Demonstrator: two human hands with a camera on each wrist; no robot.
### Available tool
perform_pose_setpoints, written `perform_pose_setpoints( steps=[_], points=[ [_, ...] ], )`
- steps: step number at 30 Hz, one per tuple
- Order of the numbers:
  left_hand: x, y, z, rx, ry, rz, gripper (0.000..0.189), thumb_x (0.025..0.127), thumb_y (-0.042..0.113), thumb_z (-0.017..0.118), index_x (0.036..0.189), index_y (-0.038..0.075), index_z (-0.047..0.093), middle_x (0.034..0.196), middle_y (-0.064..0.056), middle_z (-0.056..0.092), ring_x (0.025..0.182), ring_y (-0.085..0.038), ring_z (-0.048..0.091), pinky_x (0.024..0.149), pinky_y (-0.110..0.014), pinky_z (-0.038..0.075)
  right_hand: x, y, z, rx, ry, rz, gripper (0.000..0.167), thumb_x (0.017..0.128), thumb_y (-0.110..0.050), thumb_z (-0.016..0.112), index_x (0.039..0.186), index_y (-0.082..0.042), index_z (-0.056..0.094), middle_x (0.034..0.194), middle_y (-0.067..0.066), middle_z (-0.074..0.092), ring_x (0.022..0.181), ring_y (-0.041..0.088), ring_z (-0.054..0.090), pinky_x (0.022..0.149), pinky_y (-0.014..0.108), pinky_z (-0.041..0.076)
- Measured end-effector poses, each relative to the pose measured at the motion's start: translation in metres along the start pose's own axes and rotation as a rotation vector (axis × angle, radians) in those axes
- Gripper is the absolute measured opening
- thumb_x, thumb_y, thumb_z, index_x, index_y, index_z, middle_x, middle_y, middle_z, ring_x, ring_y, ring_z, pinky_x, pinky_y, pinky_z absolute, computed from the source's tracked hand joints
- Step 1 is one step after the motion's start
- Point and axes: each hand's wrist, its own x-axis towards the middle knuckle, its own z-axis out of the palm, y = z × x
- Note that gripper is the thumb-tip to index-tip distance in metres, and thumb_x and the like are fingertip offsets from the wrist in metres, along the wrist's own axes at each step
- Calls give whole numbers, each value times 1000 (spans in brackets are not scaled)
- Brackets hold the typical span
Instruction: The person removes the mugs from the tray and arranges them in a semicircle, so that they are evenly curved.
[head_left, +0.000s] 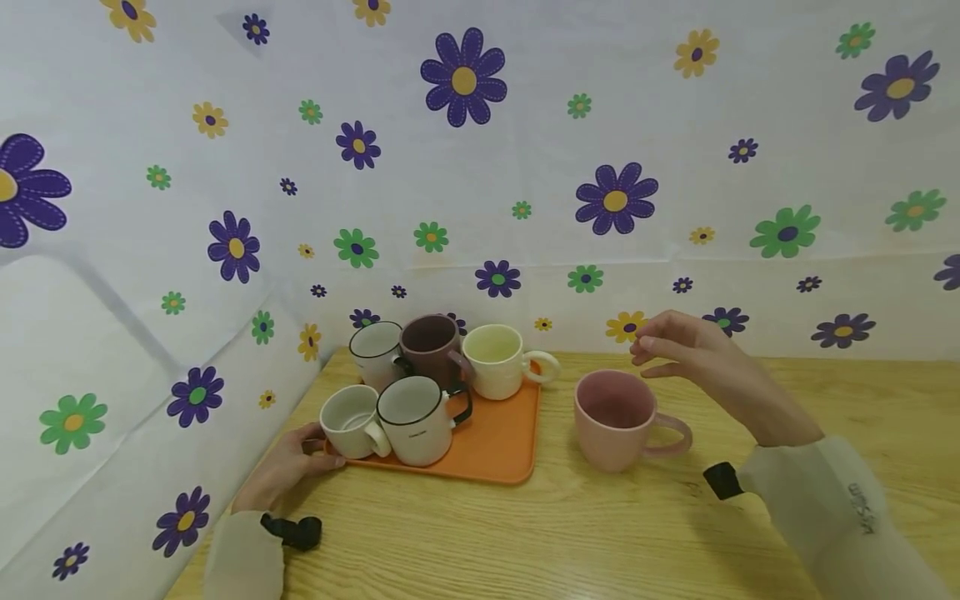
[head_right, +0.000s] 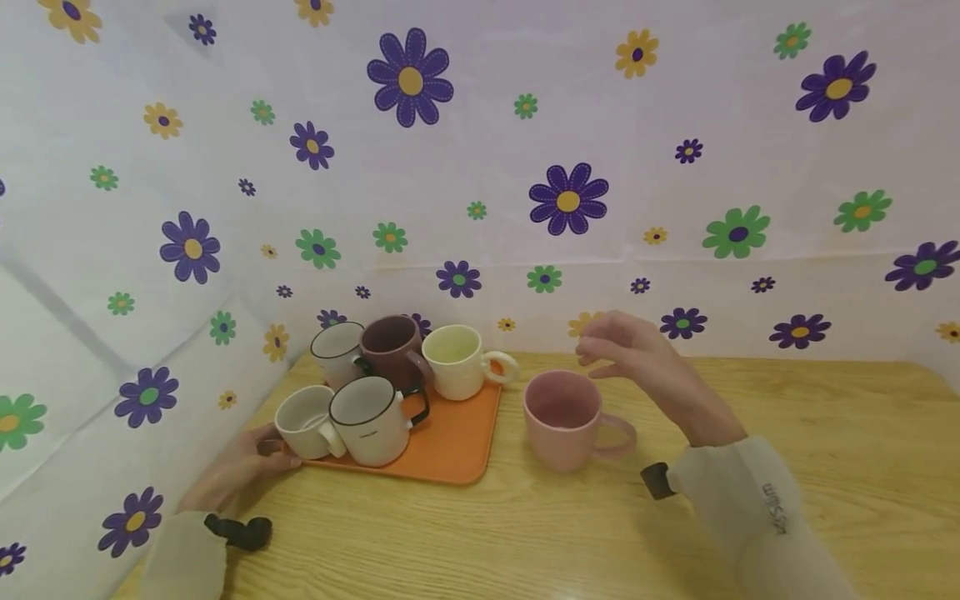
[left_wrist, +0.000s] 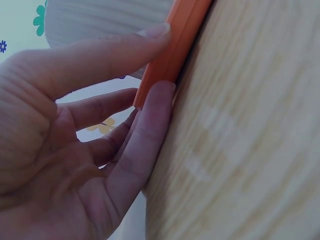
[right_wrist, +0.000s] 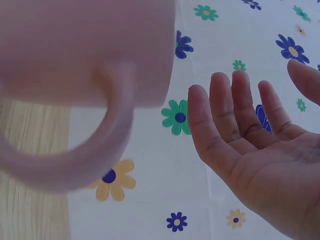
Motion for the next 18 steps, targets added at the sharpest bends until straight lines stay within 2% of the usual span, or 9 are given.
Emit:
perform_pose_setpoints(
  steps=[7,12,18],
  points=[
    [1,-1,0,13,4,-2,67,86,13,81,138,-14,50,128,-26,62,113,-36,61,99,-50,44,11,-13,15,28,-44,-19,34,108,-23,51,123,7,52,118,14,61,106,20,64,91,36,54],
    [0,1,0,10,6,-7,66,86,12,81,138,-14,51,126,-25,63,112,-34,61,98,-47,45,19,-23,29,26,-66,-5,35,109,-24,49,126,6,52,124,21,59,114,28,62,94,35,53],
    [0,1,0,10,6,-14,65,87,13,80,138,-13,50,129,-27,61,115,-39,59,103,-57,40,27,-27,46,67,-88,-15,31,108,-17,48,127,7,51,126,25,60,119,37,60,96,41,51]
  ],
)
